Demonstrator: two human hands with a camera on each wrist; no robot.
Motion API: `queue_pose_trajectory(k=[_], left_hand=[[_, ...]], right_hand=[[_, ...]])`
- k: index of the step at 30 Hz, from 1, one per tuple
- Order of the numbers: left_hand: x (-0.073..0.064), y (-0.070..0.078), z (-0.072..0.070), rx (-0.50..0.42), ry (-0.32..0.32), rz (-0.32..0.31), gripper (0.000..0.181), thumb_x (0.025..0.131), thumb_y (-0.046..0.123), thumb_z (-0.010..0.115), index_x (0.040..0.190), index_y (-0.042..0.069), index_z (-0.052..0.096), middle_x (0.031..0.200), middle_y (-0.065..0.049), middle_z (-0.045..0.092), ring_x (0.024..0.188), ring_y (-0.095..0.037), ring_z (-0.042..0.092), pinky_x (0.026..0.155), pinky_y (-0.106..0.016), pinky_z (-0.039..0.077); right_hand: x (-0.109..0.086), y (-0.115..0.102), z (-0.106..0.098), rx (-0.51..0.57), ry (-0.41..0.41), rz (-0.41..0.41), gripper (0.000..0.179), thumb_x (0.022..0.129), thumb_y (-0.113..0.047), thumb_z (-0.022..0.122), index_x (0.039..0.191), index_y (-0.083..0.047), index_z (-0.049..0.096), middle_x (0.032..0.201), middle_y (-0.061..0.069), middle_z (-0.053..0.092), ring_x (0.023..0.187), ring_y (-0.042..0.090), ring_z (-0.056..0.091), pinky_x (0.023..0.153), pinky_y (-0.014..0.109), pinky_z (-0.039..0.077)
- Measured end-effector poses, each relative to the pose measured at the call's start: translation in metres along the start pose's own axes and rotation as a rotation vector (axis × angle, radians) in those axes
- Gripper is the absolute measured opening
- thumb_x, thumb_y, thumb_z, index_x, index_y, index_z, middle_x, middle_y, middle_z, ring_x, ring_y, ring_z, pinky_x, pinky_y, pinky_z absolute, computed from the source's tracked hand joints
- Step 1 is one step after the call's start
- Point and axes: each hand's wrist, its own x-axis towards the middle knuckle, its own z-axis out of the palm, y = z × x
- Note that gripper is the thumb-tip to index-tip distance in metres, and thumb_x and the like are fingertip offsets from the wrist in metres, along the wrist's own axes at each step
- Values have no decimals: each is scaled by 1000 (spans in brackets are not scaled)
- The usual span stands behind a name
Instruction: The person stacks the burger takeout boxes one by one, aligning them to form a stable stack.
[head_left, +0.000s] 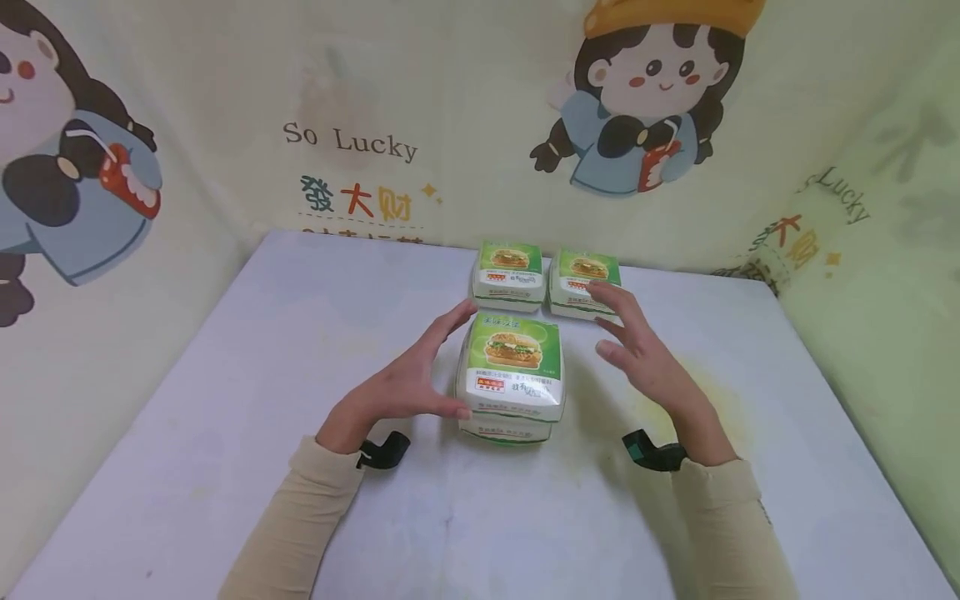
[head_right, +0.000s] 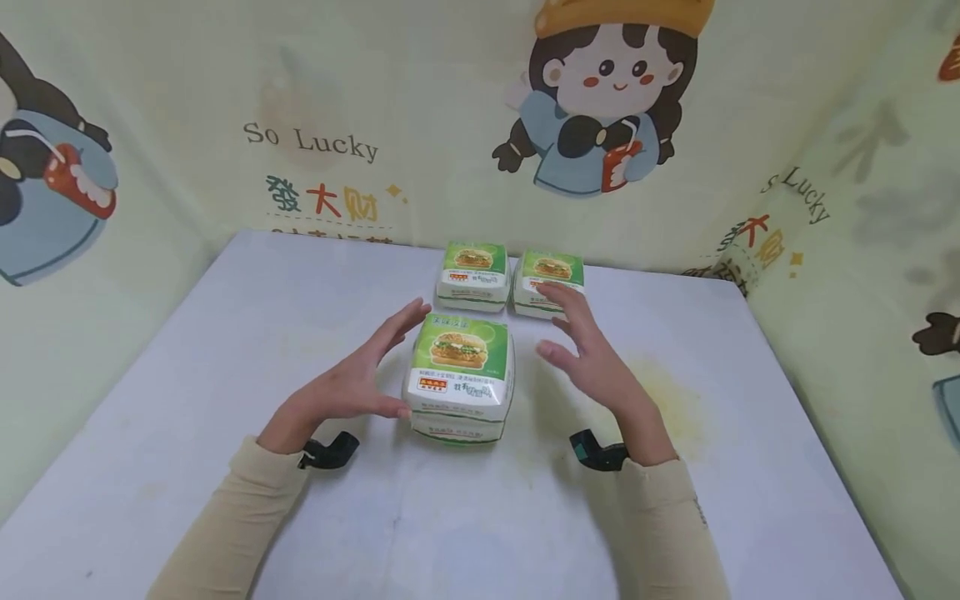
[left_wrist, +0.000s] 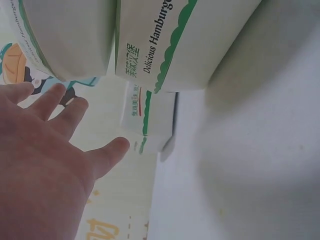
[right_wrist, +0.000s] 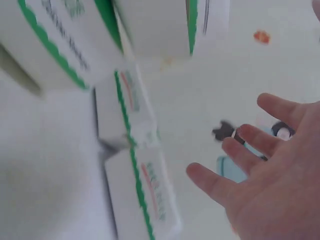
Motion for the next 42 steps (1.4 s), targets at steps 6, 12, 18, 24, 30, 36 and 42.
queue_pose_trajectory(k=[6, 12, 18, 24, 30, 36, 42], left_hand=[[-3, 0, 3, -11, -1, 5, 122, 69, 33, 90, 160, 30, 8, 165, 12, 15, 152, -6, 14, 124, -55, 18], [-6, -2, 4, -14, 3, 7, 117, 71, 30, 88, 159, 32, 10, 163, 12, 20, 152, -13, 18, 123, -55, 20], [-4, -5, 3, -16, 10, 28, 116, 72, 26, 88, 159, 30, 11, 162, 9, 22, 151, -13, 21, 123, -53, 22], [-4, -6, 4, -6, 13, 28, 114, 72, 25, 89, 158, 30, 15, 161, 9, 24, 150, -14, 23, 123, -54, 22], [-5, -6, 4, 25, 19, 20, 114, 71, 27, 89, 158, 33, 16, 160, 10, 24, 150, -12, 23, 123, -52, 24], [-2, -4, 3, 41, 12, 27, 113, 71, 29, 89, 158, 31, 17, 160, 11, 24, 149, -12, 24, 123, -52, 25], [1, -2, 4, 61, 7, -1, 111, 72, 33, 89, 157, 35, 18, 161, 10, 24, 150, -16, 23, 121, -58, 25]], right_hand=[[4, 13, -14, -3, 78, 56, 60, 101, -15, 48, 156, -9, 23, 161, 13, 17, 149, 35, 15, 114, 69, 23], [15, 32, -25, -60, 117, 156, 60, 102, -19, 51, 154, -4, 25, 161, 16, 14, 149, 35, 13, 117, 69, 19], [32, 54, -35, -184, 127, 265, 68, 100, -31, 55, 155, -7, 23, 162, 18, 14, 149, 37, 14, 118, 65, 20], [45, 69, -39, -267, 110, 318, 79, 96, -38, 61, 156, -8, 20, 162, 18, 15, 147, 39, 18, 115, 67, 24], [60, 75, -42, -316, 62, 369, 88, 93, -46, 64, 157, -8, 16, 164, 17, 10, 148, 40, 16, 117, 68, 20], [72, 87, -49, -362, 5, 471, 97, 91, -53, 62, 159, -13, 5, 167, 14, -5, 151, 42, 9, 117, 71, 17], [79, 96, -52, -382, -55, 500, 104, 87, -55, 66, 160, -16, 3, 167, 13, -11, 150, 45, 7, 115, 72, 17]])
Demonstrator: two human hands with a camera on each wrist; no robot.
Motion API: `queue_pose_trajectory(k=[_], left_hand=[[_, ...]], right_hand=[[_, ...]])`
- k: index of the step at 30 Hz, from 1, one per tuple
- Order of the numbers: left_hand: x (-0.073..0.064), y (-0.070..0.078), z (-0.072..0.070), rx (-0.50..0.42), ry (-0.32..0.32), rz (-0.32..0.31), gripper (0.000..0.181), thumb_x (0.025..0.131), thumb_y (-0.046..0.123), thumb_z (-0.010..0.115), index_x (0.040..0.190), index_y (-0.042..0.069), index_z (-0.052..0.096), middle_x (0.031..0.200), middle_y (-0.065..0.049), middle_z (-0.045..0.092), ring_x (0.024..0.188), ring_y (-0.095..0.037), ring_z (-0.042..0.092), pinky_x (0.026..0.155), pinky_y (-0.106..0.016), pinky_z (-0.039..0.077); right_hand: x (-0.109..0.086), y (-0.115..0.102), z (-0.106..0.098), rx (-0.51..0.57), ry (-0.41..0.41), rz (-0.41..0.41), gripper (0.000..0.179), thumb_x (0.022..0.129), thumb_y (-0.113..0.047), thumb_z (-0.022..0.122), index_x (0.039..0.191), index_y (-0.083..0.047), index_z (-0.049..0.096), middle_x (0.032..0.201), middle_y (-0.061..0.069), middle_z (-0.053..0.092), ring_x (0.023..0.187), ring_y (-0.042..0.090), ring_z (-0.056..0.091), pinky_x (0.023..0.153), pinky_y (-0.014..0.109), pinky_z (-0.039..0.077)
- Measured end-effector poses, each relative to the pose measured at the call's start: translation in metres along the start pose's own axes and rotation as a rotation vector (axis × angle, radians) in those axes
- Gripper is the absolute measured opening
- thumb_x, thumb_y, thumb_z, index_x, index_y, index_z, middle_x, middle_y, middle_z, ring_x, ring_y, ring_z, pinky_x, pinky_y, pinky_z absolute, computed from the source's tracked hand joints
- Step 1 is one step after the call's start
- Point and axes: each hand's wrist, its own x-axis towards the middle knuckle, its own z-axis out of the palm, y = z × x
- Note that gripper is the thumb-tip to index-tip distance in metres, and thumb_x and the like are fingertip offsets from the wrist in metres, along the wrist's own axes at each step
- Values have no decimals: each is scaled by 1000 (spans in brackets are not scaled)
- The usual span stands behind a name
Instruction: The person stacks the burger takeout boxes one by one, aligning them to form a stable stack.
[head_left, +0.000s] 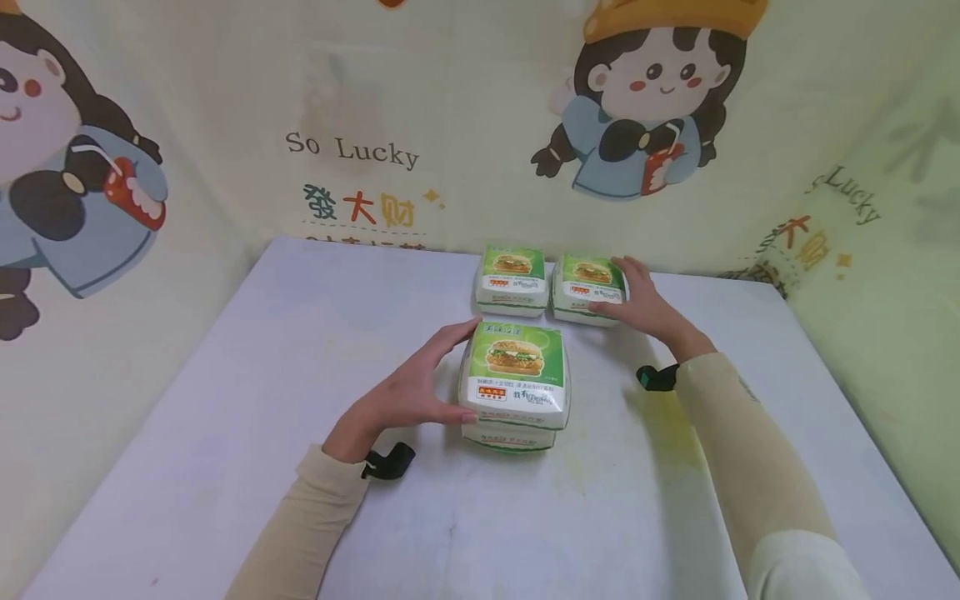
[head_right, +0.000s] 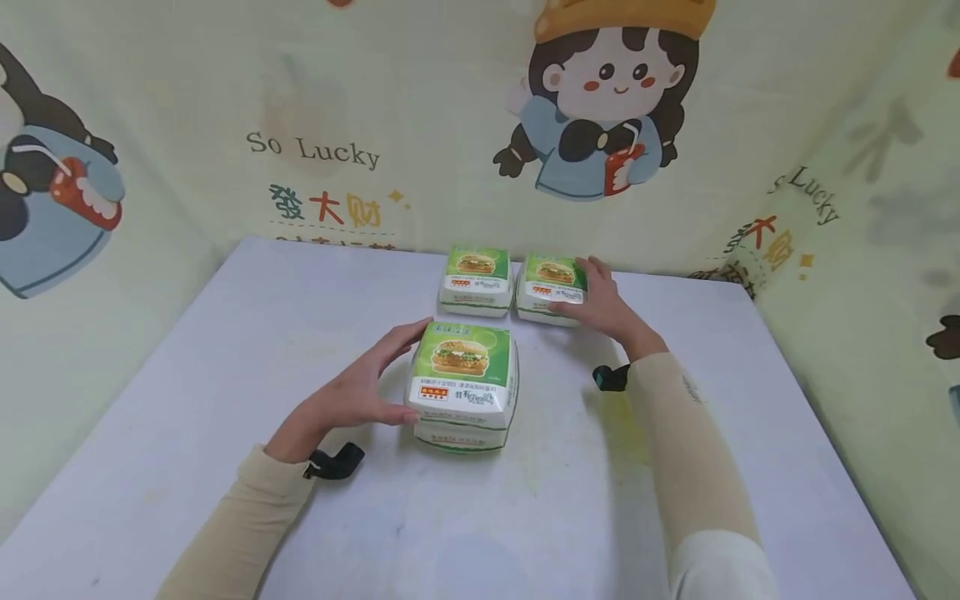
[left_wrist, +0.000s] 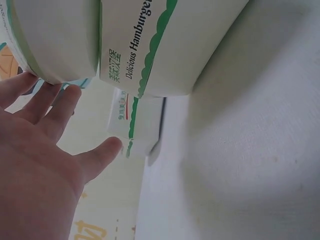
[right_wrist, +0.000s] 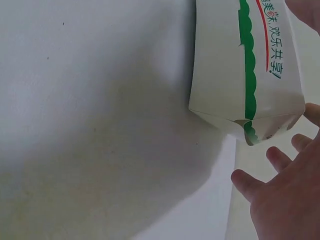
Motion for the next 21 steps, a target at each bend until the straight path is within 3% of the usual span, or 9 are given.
queue_pose_trajectory(k=[14, 21], left_hand=[[-2, 0, -2, 40, 18, 4, 112, 69, 34, 90, 157, 32, 20, 160, 8, 27, 149, -15, 25, 121, -57, 26], [-4, 1, -2, 26, 19, -1, 112, 70, 31, 90, 157, 32, 19, 161, 7, 25, 150, -15, 24, 121, -55, 25]], right_hand=[[2, 3, -3, -59, -31, -40, 99, 86, -50, 70, 158, -11, 15, 165, 19, -3, 148, 48, 12, 113, 73, 21], [-1, 4, 1, 21, -34, -38, 99, 85, -50, 72, 157, -13, 15, 164, 19, 5, 145, 46, 19, 114, 71, 24]])
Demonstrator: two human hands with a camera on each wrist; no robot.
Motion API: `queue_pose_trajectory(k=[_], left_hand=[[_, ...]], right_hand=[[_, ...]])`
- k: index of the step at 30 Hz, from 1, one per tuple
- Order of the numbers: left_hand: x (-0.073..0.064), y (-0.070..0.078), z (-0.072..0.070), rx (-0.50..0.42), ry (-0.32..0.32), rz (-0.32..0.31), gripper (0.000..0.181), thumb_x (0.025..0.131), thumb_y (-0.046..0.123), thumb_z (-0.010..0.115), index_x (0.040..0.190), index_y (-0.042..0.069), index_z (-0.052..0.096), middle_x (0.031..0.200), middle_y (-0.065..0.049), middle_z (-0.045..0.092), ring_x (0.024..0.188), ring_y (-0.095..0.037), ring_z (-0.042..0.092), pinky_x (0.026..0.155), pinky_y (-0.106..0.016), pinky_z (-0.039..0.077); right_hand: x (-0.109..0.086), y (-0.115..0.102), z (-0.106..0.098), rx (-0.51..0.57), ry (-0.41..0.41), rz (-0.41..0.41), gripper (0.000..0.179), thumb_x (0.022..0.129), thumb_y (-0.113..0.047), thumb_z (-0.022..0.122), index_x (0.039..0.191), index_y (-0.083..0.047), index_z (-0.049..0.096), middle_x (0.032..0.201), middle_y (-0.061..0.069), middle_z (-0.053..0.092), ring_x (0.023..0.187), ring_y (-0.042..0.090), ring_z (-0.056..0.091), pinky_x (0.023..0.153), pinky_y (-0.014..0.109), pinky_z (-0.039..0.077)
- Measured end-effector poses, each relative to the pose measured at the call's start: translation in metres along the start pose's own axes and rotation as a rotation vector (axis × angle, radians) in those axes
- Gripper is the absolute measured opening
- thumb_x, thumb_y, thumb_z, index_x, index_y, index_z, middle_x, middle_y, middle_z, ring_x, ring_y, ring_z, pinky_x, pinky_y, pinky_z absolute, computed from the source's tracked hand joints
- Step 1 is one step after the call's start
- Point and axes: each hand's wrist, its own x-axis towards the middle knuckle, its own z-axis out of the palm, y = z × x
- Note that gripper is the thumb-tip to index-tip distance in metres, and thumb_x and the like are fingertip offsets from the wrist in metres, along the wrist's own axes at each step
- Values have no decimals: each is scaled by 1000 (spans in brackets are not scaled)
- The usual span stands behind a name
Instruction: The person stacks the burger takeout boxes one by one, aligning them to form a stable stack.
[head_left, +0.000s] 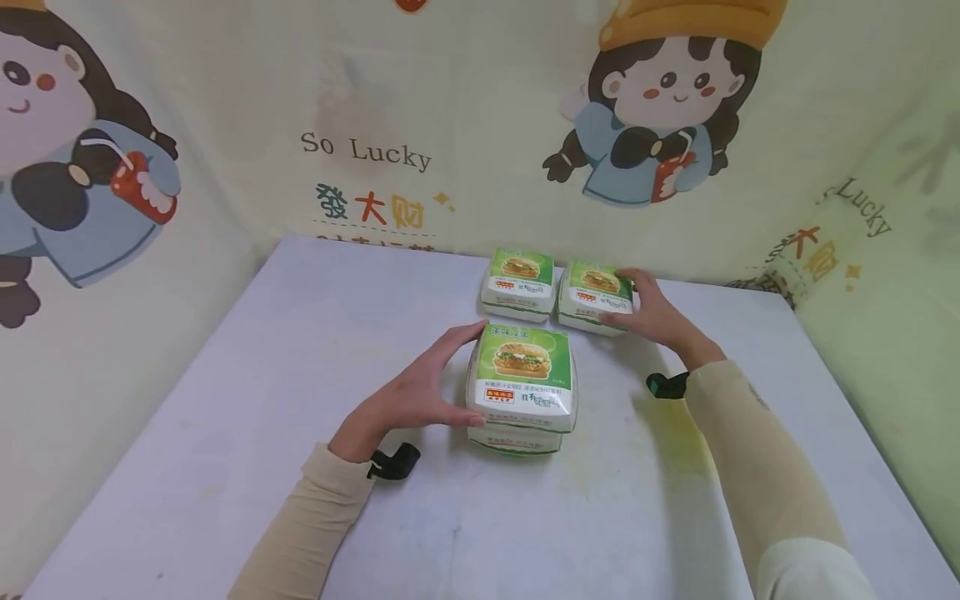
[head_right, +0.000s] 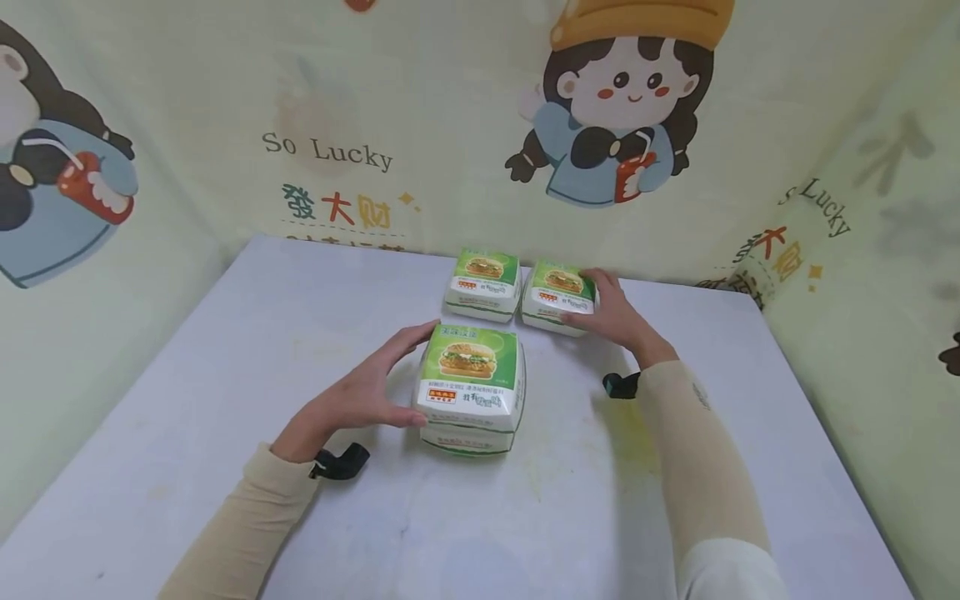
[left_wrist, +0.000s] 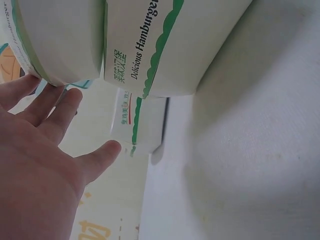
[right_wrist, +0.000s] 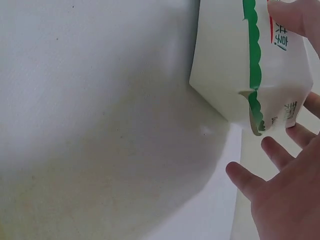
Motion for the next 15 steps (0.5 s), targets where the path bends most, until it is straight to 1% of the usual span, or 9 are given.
queue_pose_trajectory(k=[3, 5, 8, 12, 15], left_hand=[[0, 1, 2, -15, -5, -5, 113, 70, 31, 90, 157, 32, 19, 161, 8, 25, 150, -15, 23, 121, -57, 25], [0, 1, 3, -30, -3, -6, 114, 69, 30, 90, 158, 30, 19, 160, 7, 25, 150, -15, 23, 121, -57, 24], [0, 1, 4, -53, -3, 0, 115, 70, 28, 90, 158, 32, 16, 160, 7, 24, 150, -15, 23, 122, -56, 23], [0, 2, 3, -70, -2, 35, 117, 71, 26, 89, 159, 31, 11, 161, 2, 21, 151, -16, 21, 122, -57, 22], [1, 3, 3, -75, 5, 71, 118, 70, 24, 89, 159, 27, 11, 163, 0, 18, 151, -16, 19, 122, -58, 21]], right_hand=[[-4, 4, 1, 19, 29, 5, 97, 84, -50, 73, 156, -12, 18, 161, 19, 11, 143, 44, 23, 114, 68, 27], [-6, 6, 2, 23, 51, 2, 97, 84, -50, 74, 155, -11, 21, 160, 19, 13, 143, 44, 24, 113, 67, 29], [-9, 7, 1, 37, 73, 12, 97, 83, -51, 75, 155, -12, 23, 160, 18, 15, 142, 43, 25, 112, 67, 32], [-15, 8, 0, 76, 95, 18, 93, 84, -50, 73, 155, -14, 24, 160, 17, 16, 141, 43, 26, 109, 66, 36], [-19, 9, 1, 115, 112, -11, 88, 86, -47, 73, 153, -13, 28, 158, 17, 18, 140, 43, 28, 110, 64, 35]])
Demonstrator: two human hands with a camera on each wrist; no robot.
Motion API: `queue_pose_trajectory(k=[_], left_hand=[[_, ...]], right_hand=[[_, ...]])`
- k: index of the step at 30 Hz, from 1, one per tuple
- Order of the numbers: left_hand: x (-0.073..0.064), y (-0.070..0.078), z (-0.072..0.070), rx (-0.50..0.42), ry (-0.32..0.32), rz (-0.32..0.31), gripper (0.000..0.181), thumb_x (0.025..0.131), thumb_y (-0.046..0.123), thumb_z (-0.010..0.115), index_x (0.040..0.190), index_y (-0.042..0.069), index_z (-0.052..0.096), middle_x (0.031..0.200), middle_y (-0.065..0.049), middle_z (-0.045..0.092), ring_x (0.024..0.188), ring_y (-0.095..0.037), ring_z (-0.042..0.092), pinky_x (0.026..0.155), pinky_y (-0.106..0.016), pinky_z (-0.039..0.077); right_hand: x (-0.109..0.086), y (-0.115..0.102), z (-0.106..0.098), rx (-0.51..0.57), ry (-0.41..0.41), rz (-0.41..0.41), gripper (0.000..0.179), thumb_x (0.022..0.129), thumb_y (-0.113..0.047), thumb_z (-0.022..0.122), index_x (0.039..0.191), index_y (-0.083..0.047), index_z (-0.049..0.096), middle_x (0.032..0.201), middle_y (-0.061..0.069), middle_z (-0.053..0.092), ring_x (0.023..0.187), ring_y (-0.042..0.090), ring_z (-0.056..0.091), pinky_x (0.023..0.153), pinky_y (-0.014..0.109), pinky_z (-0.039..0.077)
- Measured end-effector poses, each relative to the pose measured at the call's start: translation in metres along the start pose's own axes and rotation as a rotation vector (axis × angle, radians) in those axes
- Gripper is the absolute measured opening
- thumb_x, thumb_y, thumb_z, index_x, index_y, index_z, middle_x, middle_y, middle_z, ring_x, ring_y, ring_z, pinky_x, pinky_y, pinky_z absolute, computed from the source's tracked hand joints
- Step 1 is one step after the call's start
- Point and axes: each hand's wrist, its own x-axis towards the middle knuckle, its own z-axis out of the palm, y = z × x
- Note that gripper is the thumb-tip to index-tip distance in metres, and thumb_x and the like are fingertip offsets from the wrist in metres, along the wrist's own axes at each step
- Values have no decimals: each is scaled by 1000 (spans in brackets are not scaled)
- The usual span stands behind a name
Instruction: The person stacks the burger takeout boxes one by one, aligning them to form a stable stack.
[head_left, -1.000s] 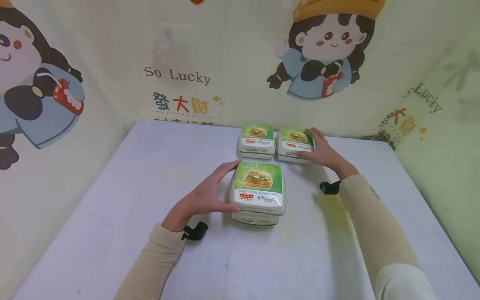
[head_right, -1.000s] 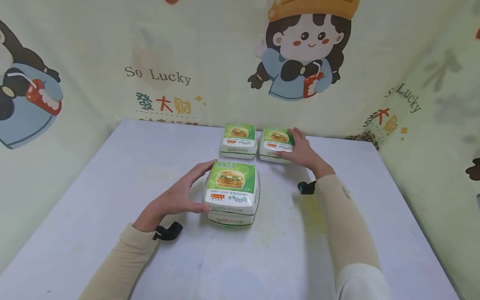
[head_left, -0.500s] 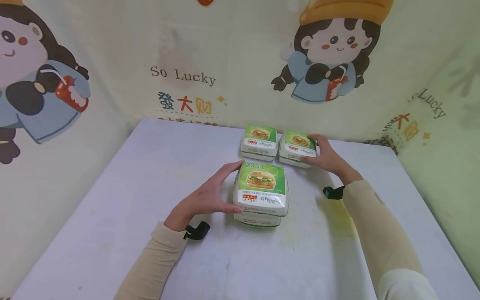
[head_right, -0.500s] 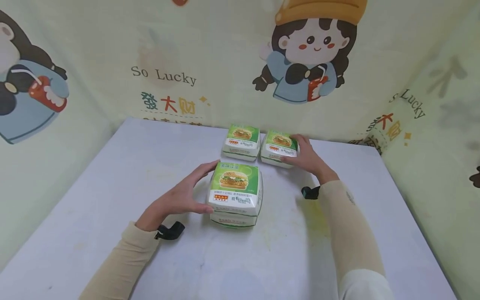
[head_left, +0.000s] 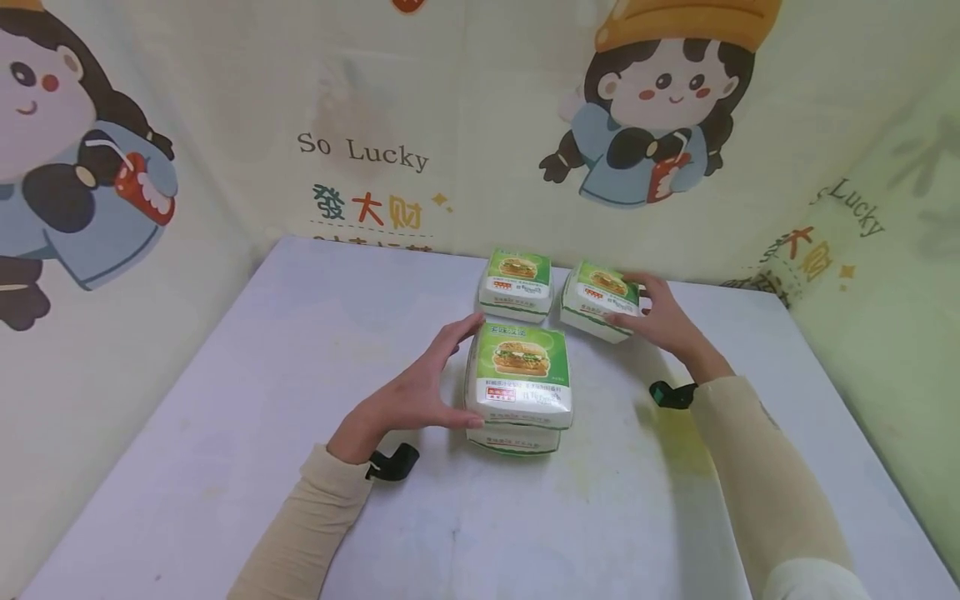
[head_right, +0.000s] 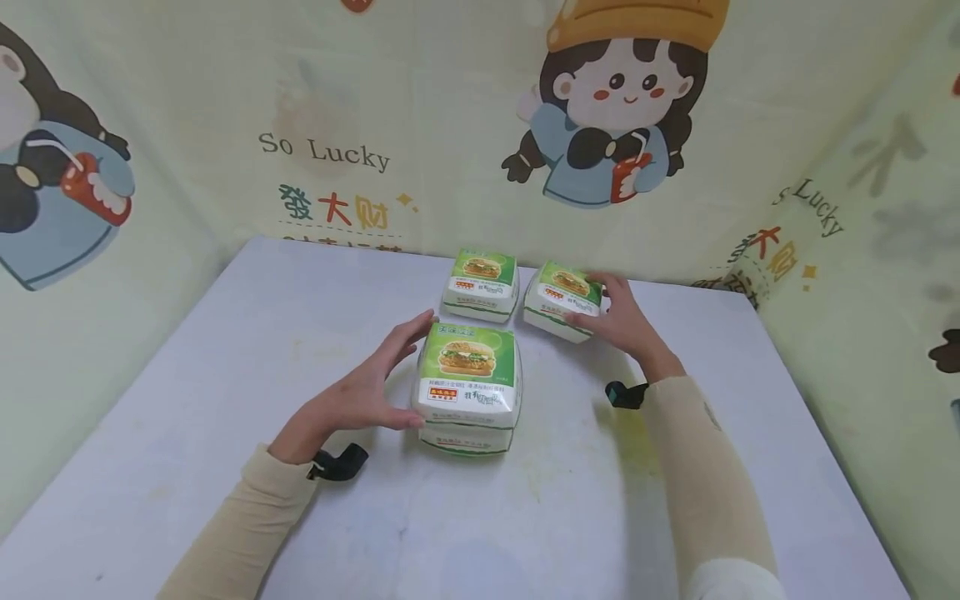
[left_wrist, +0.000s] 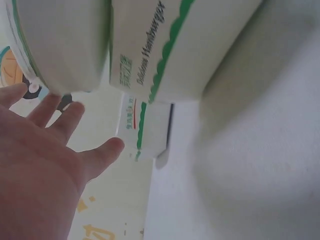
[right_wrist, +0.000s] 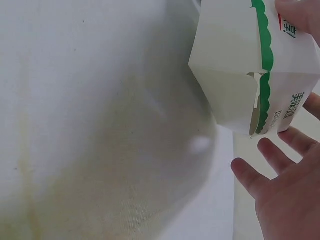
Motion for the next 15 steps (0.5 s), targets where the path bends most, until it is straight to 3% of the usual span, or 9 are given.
queue_pose_trajectory(k=[6, 15], left_hand=[[4, 4, 3, -10, 23, 33, 116, 70, 24, 88, 158, 31, 14, 162, 7, 19, 151, -14, 19, 121, -59, 23], [5, 8, 5, 4, 41, 47, 108, 73, 21, 86, 157, 29, 20, 159, 7, 26, 147, -14, 26, 119, -58, 28]], right_hand=[[-13, 0, -3, 51, 17, -26, 82, 87, -41, 73, 151, -10, 31, 156, 18, 18, 140, 43, 27, 113, 65, 32], [-24, -3, -9, 92, 71, -70, 79, 88, -36, 73, 151, -12, 32, 156, 16, 17, 141, 42, 25, 115, 66, 27]])
